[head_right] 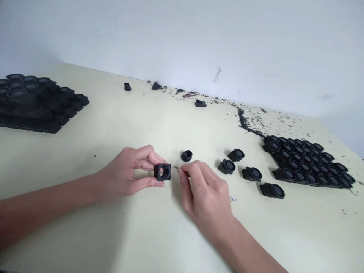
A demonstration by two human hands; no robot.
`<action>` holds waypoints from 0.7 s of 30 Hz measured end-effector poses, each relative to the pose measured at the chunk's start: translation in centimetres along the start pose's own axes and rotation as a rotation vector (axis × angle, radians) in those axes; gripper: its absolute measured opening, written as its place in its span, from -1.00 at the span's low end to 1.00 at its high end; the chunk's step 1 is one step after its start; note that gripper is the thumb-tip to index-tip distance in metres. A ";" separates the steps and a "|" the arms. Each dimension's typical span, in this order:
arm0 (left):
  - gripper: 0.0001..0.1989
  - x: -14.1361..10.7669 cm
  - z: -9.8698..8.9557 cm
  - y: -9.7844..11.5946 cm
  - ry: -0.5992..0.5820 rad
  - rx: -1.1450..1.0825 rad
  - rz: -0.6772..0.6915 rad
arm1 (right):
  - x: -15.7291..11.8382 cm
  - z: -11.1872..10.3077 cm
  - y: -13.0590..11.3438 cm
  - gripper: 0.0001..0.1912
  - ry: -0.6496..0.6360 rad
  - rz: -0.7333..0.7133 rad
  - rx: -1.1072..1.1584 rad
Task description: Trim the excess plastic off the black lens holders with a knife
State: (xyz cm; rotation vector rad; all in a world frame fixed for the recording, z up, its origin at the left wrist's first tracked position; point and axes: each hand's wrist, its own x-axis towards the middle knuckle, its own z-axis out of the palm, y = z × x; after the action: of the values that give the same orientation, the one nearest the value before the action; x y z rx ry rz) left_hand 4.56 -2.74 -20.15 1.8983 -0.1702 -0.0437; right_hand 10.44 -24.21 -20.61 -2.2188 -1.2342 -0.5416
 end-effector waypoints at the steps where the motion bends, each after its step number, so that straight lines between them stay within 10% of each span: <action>1: -0.71 0.0 0.0 0.0 -0.010 -0.003 -0.024 | 0.0 0.0 0.1 -0.90 0.016 -0.007 -0.008; 21: -0.72 0.4 -0.6 0.0 -0.265 -0.177 -0.138 | 0.0 0.0 0.8 -0.89 -0.092 -0.023 0.177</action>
State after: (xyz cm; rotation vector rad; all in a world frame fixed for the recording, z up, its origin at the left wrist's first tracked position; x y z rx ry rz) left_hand 5.05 -2.19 -19.94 1.7197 -0.2078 -0.3927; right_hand 11.15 -24.59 -20.84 -2.1031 -1.3030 -0.3279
